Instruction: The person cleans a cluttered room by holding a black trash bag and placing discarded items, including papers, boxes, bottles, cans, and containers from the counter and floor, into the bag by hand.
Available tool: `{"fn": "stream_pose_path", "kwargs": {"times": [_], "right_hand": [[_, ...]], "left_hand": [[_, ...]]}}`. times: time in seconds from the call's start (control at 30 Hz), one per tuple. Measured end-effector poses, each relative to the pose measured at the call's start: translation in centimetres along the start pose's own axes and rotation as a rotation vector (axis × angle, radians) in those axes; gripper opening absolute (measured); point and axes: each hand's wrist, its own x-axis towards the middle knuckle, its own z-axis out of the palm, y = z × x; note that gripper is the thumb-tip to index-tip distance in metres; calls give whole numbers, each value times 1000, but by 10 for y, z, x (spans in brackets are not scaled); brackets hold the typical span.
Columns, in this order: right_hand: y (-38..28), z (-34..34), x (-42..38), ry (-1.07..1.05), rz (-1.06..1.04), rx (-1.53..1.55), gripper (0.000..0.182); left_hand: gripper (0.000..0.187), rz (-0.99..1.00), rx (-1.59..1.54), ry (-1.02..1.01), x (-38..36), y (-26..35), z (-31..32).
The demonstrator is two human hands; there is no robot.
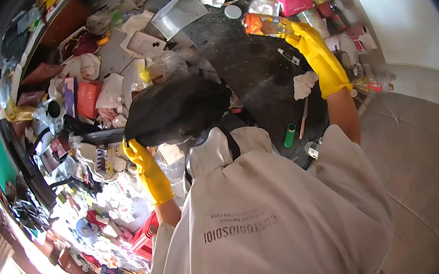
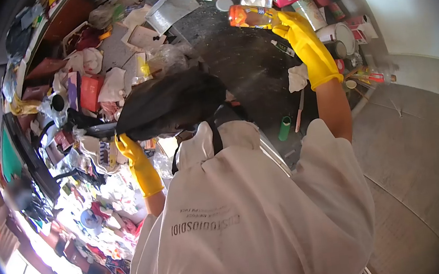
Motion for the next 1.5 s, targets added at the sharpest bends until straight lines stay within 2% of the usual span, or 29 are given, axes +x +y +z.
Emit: {"fn": "stream_pose_path", "kwargs": {"times": [0.03,0.07,0.13,0.2,0.27,0.33,0.37,0.4,0.47,0.53,0.57,0.6,0.67,0.73,0.83,0.9,0.93,0.97,1.0,1.03,1.07,1.1,1.13,1.2,1.23,1.27,1.37,1.47,1.5], "right_hand": [[-3,23,-18,-50,-14,-3,25],[-5,46,-35,-100,6,-20,26],[21,59,-33,-194,92,-100,28],[48,85,-51,-235,148,-116,30],[82,106,-71,-296,228,-170,30],[107,136,-105,-226,278,-238,27],[125,145,-114,-239,302,-276,27],[142,154,-120,-245,323,-314,27],[174,177,-128,-207,393,-350,27],[182,213,-146,-336,395,-222,27],[198,229,-146,-384,423,-220,26],[204,250,-152,-388,382,-363,25],[175,279,-183,-630,493,211,23],[223,291,-172,-536,482,133,21],[192,263,-183,-713,240,100,23],[183,225,-159,-560,77,-82,24],[181,197,-142,-476,-1,-175,25],[183,164,-128,-240,-291,-535,26],[189,119,-106,-91,-581,-1021,28],[195,73,-83,215,-825,-1496,31],[172,46,-76,529,-526,-1193,30],[148,20,-71,838,-310,-790,39],[100,13,-97,1083,-347,-962,46],[81,-50,-81,1088,-902,-273,54],[62,-66,-92,1235,-916,-579,57],[33,-72,-103,1364,-911,-894,61],[-19,-88,-106,846,-540,-803,63],[-15,-126,-69,768,-365,-1229,65],[-15,-131,-62,730,-302,-1367,66]], "left_hand": [[32,-111,-145,-32,-11,38,13],[32,3,-110,-55,-6,13,8],[35,-36,-96,-140,9,-24,-2],[34,0,-108,-138,-1,8,7],[32,-31,-38,-111,-9,9,6],[31,-58,20,-88,-7,-1,5],[31,62,31,-93,-6,-7,6],[32,27,-9,-156,-15,23,5],[32,54,-41,-176,-22,34,3],[30,-108,-68,-154,-21,19,3],[28,126,-63,-104,-23,9,6],[25,103,-101,-221,-20,29,2],[26,-16,-208,-154,-17,17,1],[28,14,-152,-120,-24,48,-2],[35,-83,-262,-16,-10,24,-18],[42,464,376,-65,-1,12,-41],[42,565,508,-80,-1,18,-44],[43,672,636,-83,-2,25,-46],[43,678,687,-84,-2,32,-46],[41,713,729,-95,0,31,-47],[42,735,754,-139,0,38,-44],[42,768,782,-150,2,36,-44],[42,801,809,-159,5,32,-44],[42,774,812,-168,4,37,-37],[41,793,818,-184,3,43,-32],[41,785,821,-185,4,44,-27],[40,779,874,-205,11,39,-20],[41,637,759,-245,21,32,-7],[43,676,841,-248,23,32,-4]]}}
